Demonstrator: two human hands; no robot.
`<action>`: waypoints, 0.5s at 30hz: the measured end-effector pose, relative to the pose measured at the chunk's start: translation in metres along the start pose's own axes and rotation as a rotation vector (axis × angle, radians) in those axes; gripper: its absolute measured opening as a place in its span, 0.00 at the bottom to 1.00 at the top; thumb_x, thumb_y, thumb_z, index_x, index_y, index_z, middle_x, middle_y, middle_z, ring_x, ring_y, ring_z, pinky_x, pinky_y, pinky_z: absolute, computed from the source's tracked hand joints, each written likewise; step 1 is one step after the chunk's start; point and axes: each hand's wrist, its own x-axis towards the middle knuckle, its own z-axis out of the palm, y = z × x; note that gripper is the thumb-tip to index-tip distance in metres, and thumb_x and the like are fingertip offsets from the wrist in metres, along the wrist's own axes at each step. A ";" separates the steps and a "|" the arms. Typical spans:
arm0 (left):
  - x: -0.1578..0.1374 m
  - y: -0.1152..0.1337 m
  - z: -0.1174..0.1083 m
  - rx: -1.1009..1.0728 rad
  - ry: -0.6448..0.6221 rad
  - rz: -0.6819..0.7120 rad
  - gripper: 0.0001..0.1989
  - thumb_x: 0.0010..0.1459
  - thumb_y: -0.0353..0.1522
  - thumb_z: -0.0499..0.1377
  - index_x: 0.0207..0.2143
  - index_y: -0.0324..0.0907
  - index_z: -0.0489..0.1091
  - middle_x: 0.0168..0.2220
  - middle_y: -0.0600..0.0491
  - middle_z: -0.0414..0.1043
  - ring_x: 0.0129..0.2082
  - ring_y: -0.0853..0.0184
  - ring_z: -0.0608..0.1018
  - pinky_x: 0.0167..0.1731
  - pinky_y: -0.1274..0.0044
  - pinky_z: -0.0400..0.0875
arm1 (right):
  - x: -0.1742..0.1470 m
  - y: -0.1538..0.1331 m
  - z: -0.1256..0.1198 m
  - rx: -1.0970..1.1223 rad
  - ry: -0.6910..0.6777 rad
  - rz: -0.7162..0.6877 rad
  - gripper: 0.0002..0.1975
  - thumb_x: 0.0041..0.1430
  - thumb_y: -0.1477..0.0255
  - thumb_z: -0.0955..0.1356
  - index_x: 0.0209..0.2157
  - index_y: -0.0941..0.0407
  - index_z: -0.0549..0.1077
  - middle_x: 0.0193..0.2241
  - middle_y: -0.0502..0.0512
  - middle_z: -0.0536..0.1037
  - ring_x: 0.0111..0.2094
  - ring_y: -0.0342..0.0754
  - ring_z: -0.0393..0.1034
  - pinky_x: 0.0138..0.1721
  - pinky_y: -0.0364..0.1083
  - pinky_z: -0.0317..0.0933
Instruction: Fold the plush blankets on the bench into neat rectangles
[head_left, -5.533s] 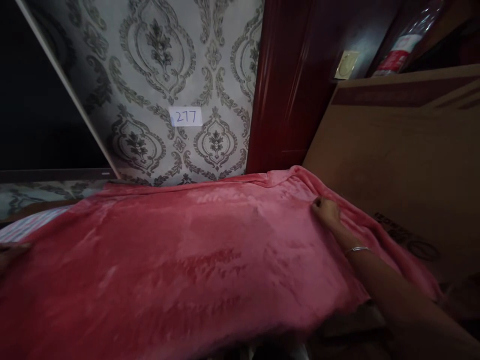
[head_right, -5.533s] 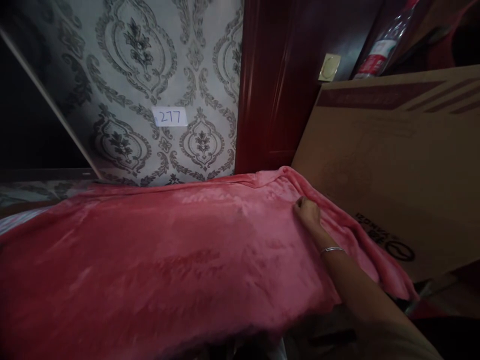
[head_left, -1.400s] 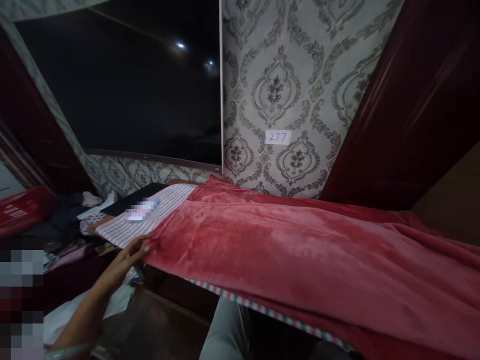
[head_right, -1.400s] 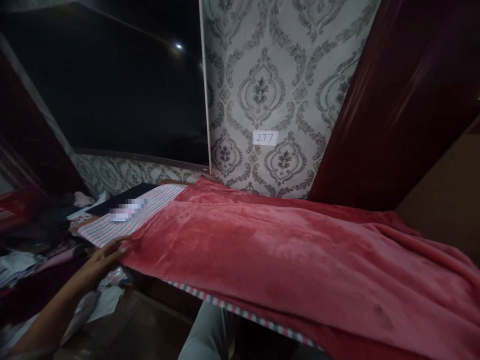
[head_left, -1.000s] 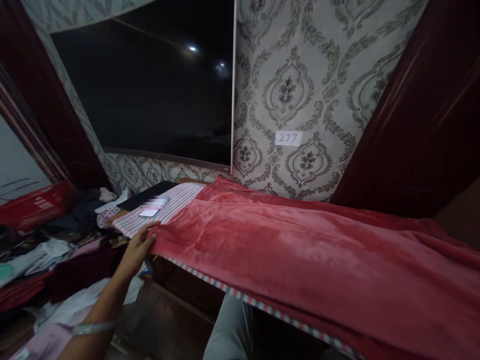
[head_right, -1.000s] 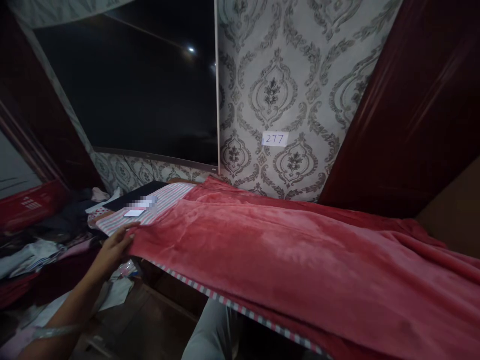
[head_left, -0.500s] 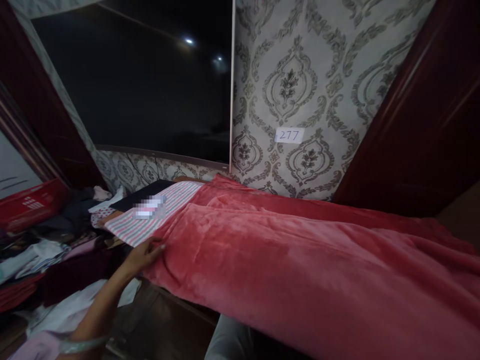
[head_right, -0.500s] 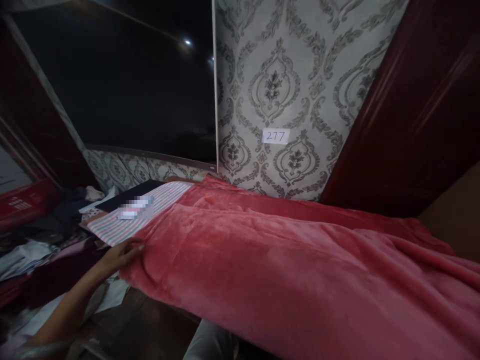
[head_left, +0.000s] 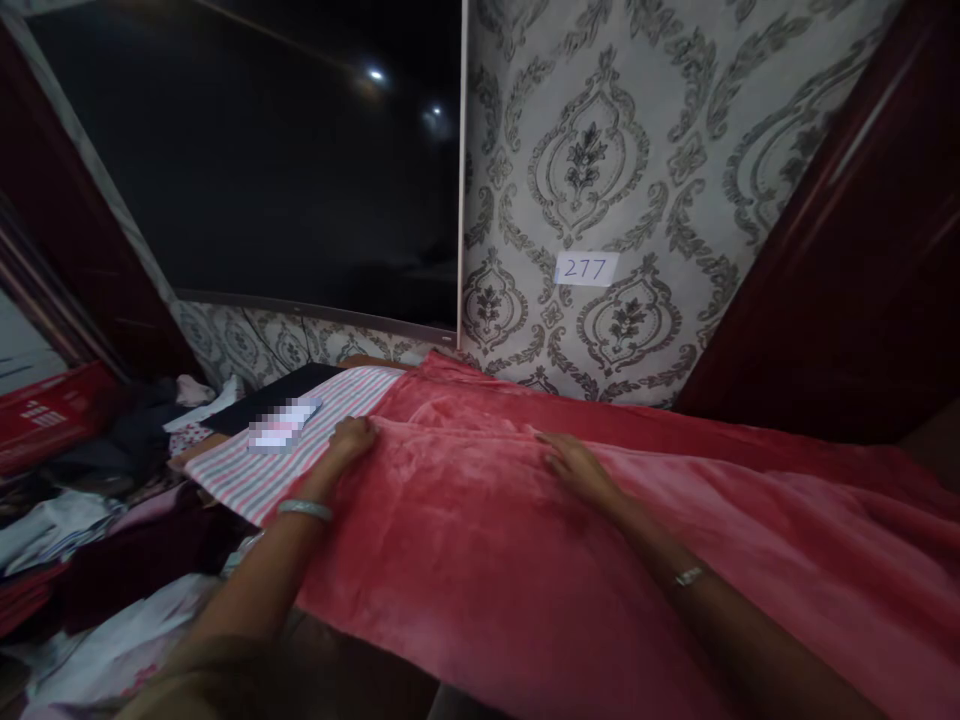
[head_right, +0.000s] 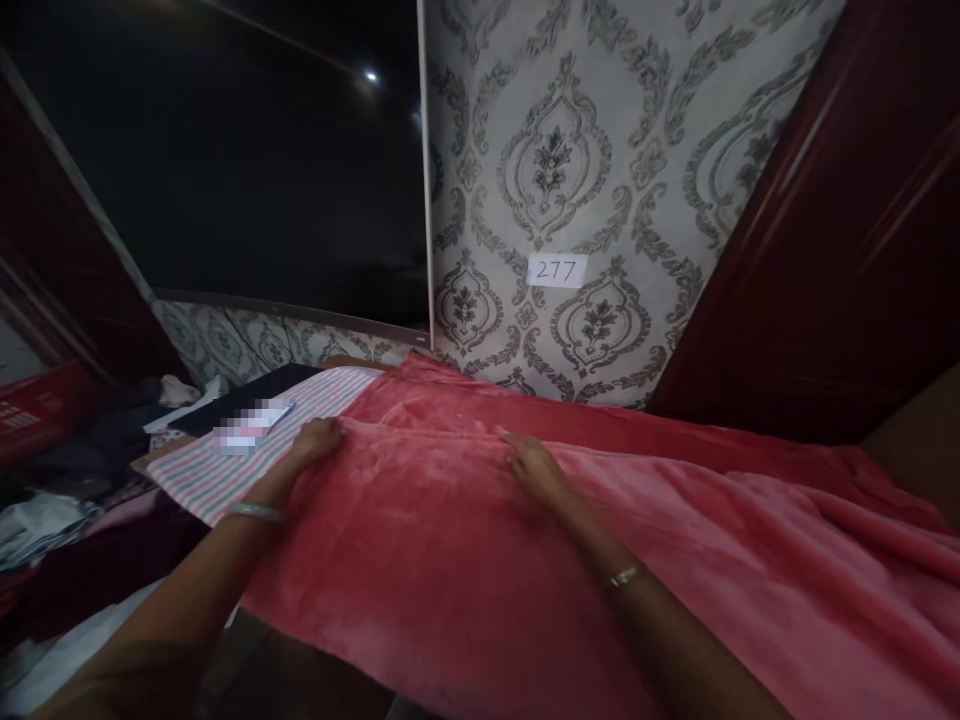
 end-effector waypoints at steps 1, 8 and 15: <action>0.005 0.002 0.002 -0.008 0.001 -0.028 0.18 0.57 0.38 0.56 0.44 0.36 0.75 0.51 0.34 0.75 0.53 0.46 0.76 0.47 0.66 0.69 | 0.011 -0.004 0.008 -0.006 -0.044 0.018 0.24 0.62 0.72 0.61 0.58 0.56 0.71 0.57 0.62 0.73 0.59 0.53 0.66 0.61 0.54 0.58; 0.009 0.004 0.004 -0.213 0.089 -0.049 0.13 0.54 0.34 0.57 0.41 0.38 0.72 0.45 0.38 0.77 0.49 0.50 0.77 0.45 0.67 0.70 | 0.034 -0.009 0.039 -0.118 -0.140 0.140 0.24 0.63 0.73 0.64 0.60 0.60 0.68 0.58 0.67 0.71 0.58 0.55 0.66 0.60 0.52 0.56; 0.034 0.039 -0.021 -0.559 0.137 0.189 0.20 0.58 0.42 0.53 0.44 0.38 0.71 0.42 0.48 0.78 0.41 0.61 0.78 0.40 0.75 0.72 | 0.026 0.010 0.005 0.029 0.233 0.075 0.12 0.58 0.74 0.61 0.41 0.55 0.73 0.40 0.59 0.77 0.44 0.53 0.70 0.48 0.50 0.63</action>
